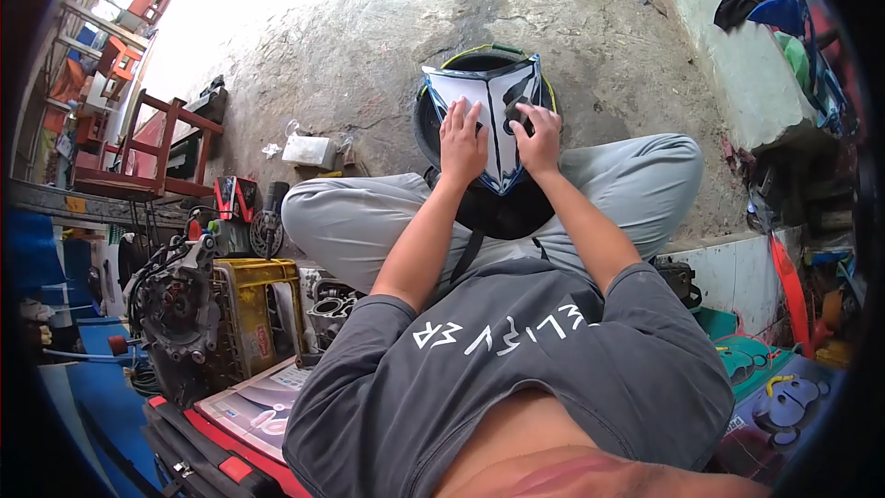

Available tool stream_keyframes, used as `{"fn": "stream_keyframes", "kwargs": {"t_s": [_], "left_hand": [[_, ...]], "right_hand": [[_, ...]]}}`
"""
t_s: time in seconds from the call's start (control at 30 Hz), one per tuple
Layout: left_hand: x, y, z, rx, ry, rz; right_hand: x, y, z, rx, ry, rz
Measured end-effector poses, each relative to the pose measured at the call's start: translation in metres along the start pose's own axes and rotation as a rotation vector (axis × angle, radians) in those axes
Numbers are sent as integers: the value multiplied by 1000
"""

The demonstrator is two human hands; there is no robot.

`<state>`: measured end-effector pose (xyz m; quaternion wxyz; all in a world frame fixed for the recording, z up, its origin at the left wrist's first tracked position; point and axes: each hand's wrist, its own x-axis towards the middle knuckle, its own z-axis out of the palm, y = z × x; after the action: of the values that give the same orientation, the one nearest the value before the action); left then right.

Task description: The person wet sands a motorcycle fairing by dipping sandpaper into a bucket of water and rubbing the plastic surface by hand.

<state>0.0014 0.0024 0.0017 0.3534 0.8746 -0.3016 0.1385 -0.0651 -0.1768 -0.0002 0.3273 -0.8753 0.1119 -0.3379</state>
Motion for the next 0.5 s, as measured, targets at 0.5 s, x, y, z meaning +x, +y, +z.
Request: {"fn": "stream_keyframes", "kwargs": {"t_s": [0.5], "left_hand": [[0,0,0,5,-7,-12]], "right_hand": [[38,6,13,215,-130,232]]}}
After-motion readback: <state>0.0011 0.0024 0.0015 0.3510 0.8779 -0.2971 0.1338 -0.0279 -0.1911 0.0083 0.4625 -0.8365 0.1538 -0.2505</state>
